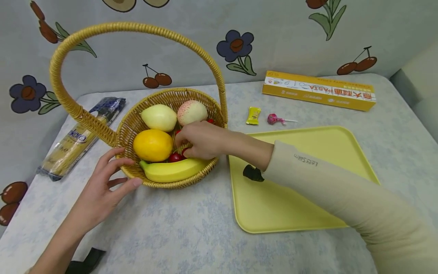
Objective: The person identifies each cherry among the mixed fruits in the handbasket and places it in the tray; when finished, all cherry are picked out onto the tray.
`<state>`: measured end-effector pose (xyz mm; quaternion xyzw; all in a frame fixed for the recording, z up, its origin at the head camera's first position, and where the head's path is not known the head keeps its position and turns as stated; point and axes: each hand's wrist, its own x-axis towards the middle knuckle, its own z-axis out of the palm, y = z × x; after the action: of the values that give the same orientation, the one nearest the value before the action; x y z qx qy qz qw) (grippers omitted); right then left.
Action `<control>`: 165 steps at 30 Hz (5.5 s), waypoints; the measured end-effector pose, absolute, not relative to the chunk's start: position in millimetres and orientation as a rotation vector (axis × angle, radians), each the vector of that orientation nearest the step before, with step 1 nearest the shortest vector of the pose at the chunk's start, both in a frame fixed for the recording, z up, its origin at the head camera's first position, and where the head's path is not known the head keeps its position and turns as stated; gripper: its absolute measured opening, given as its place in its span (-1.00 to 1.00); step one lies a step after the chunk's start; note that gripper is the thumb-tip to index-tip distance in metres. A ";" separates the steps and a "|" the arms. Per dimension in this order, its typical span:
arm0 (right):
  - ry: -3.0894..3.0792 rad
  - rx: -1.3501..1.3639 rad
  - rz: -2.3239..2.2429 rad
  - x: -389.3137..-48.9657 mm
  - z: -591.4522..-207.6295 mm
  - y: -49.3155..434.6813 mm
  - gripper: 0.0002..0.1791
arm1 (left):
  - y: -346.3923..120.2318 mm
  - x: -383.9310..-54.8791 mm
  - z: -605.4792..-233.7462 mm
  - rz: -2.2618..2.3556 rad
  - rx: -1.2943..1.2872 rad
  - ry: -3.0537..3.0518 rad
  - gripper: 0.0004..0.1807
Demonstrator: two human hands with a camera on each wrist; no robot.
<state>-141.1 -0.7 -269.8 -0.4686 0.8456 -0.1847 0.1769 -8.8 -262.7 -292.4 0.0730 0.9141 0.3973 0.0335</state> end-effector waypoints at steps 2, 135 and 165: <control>2.397 -1.303 -0.477 -142.4 -272.8 -4.2 -0.81 | -263.1 -8.2 -292.1 1.219 0.218 2.816 -0.57; 2.866 -0.911 -0.868 -90.5 -305.6 170.7 -0.80 | -260.1 -6.3 -299.0 1.325 0.288 2.819 -0.62; 2.624 -1.220 -0.881 -112.8 -260.3 43.9 -0.72 | -262.4 -5.7 -299.1 1.328 0.286 2.805 -0.62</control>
<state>-112.8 43.9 -260.3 -0.4027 0.8660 -0.2907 0.0584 -5.7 -262.4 -299.1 0.0918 0.9000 0.4260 0.0125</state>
